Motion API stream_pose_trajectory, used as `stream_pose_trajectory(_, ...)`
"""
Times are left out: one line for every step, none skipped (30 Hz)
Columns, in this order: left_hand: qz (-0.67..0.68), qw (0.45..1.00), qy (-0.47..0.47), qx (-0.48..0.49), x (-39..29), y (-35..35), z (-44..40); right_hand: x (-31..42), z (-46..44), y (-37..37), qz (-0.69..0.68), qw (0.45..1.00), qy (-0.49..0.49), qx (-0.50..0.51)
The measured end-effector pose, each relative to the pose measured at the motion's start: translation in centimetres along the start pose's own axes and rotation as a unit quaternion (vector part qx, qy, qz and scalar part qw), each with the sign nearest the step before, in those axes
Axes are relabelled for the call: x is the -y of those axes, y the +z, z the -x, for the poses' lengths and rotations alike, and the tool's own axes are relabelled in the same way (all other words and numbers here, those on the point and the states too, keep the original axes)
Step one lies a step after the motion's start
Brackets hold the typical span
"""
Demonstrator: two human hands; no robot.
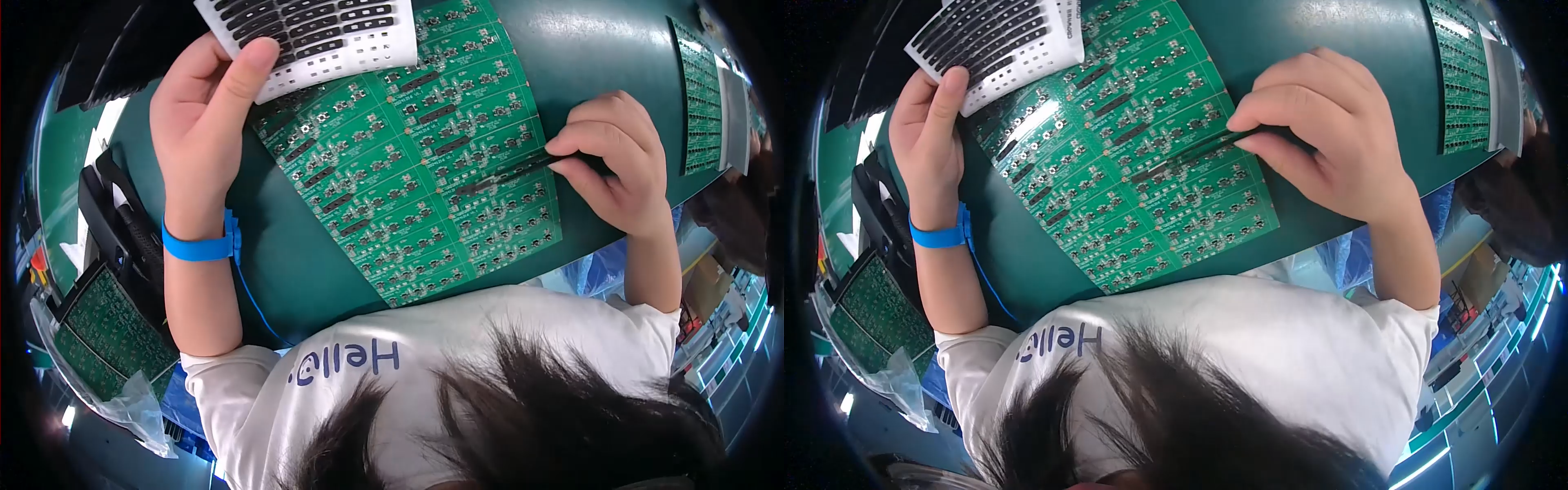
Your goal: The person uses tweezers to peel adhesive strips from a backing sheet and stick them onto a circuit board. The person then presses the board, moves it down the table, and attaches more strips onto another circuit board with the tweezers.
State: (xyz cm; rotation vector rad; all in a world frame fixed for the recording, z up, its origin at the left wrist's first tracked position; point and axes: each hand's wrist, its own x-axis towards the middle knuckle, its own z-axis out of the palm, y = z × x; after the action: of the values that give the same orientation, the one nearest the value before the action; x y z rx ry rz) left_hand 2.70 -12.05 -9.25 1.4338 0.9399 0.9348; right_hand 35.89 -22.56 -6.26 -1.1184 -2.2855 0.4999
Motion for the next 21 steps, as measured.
stream_pose_trajectory(0.008, 1.0, -0.005, -0.009, -0.1, 0.2, 0.0, -0.2, 0.2, 0.1, 0.017, 1.0, -0.001, -0.007)
stream_pose_trajectory(-0.011, 1.0, -0.011, -0.001, 0.0, -0.1, 0.1, -0.4, 0.2, 0.1, 0.018, 1.0, -0.005, -0.006)
stream_pose_trajectory(-0.031, 0.999, -0.017, 0.008, 0.1, -0.8, 0.1, -0.7, 0.1, 0.1, 0.019, 1.0, -0.008, -0.006)
stream_pose_trajectory(-0.051, 0.998, -0.023, 0.016, 0.1, -1.1, 0.2, -0.9, 0.1, 0.1, 0.02, 1.0, -0.012, -0.006)
stream_pose_trajectory(-0.055, 0.998, -0.027, 0.013, 0.0, -1.0, 0.2, -1.1, 0.0, 0.1, 0.017, 1.0, -0.015, -0.001)
stream_pose_trajectory(-0.058, 0.998, -0.029, 0.01, 0.1, -1.1, 0.2, -1.2, -0.1, 0.0, 0.015, 1.0, -0.019, 0.004)
stream_pose_trajectory(-0.06, 0.998, -0.031, 0.007, 0.2, -1.3, 0.2, -1.3, -0.2, 0.1, 0.013, 1.0, -0.023, 0.01)
stream_pose_trajectory(-0.062, 0.997, -0.033, 0.003, 0.3, -1.5, 0.2, -1.3, -0.3, 0.1, 0.01, 1.0, -0.024, 0.009)
stream_pose_trajectory(-0.064, 0.997, -0.034, -0.002, 0.3, -1.3, 0.2, -1.3, -0.4, 0.2, 0.008, 1.0, -0.025, 0.008)
stream_pose_trajectory(-0.066, 0.997, -0.035, -0.007, 0.1, -1.2, 0.3, -1.3, -0.4, 0.2, 0.006, 1.0, -0.027, 0.008)
stream_pose_trajectory(-0.068, 0.997, -0.035, -0.012, 0.0, -1.1, 0.3, -1.3, -0.4, 0.3, 0.005, 1.0, -0.029, 0.011)
stream_pose_trajectory(-0.068, 0.997, -0.036, -0.011, 0.0, -1.1, 0.3, -1.3, -0.4, 0.3, 0.004, 0.999, -0.03, 0.014)
stream_pose_trajectory(-0.068, 0.997, -0.037, -0.01, 0.0, -1.2, 0.3, -1.3, -0.4, 0.4, 0.003, 0.999, -0.032, 0.018)
stream_pose_trajectory(-0.068, 0.997, -0.037, -0.009, -0.1, -1.2, 0.3, -1.2, -0.4, 0.4, 0.004, 0.999, -0.032, 0.017)
stream_pose_trajectory(-0.069, 0.997, -0.037, -0.01, -0.1, -1.2, 0.3, -1.2, -0.4, 0.5, 0.005, 0.999, -0.032, 0.017)
stream_pose_trajectory(-0.07, 0.997, -0.036, -0.011, -0.1, -1.1, 0.3, -1.2, -0.4, 0.4, 0.007, 0.999, -0.033, 0.016)
stream_pose_trajectory(-0.071, 0.997, -0.036, -0.012, -0.1, -1.1, 0.3, -1.1, -0.4, 0.4, 0.012, 0.999, -0.032, 0.019)
stream_pose_trajectory(-0.073, 0.997, -0.037, -0.009, -0.1, -1.1, 0.3, -1.0, -0.4, 0.3, 0.018, 0.999, -0.031, 0.021)
stream_pose_trajectory(-0.075, 0.996, -0.038, -0.007, -0.2, -1.2, 0.3, -0.9, -0.4, 0.3, 0.023, 0.999, -0.031, 0.023)
stream_pose_trajectory(-0.077, 0.996, -0.039, -0.004, -0.2, -1.2, 0.3, -0.9, -0.4, 0.3, 0.026, 0.999, -0.032, 0.024)
stream_pose_trajectory(-0.079, 0.996, -0.035, -0.002, -0.2, -1.2, 0.3, -0.9, -0.3, 0.3, 0.029, 0.999, -0.033, 0.025)
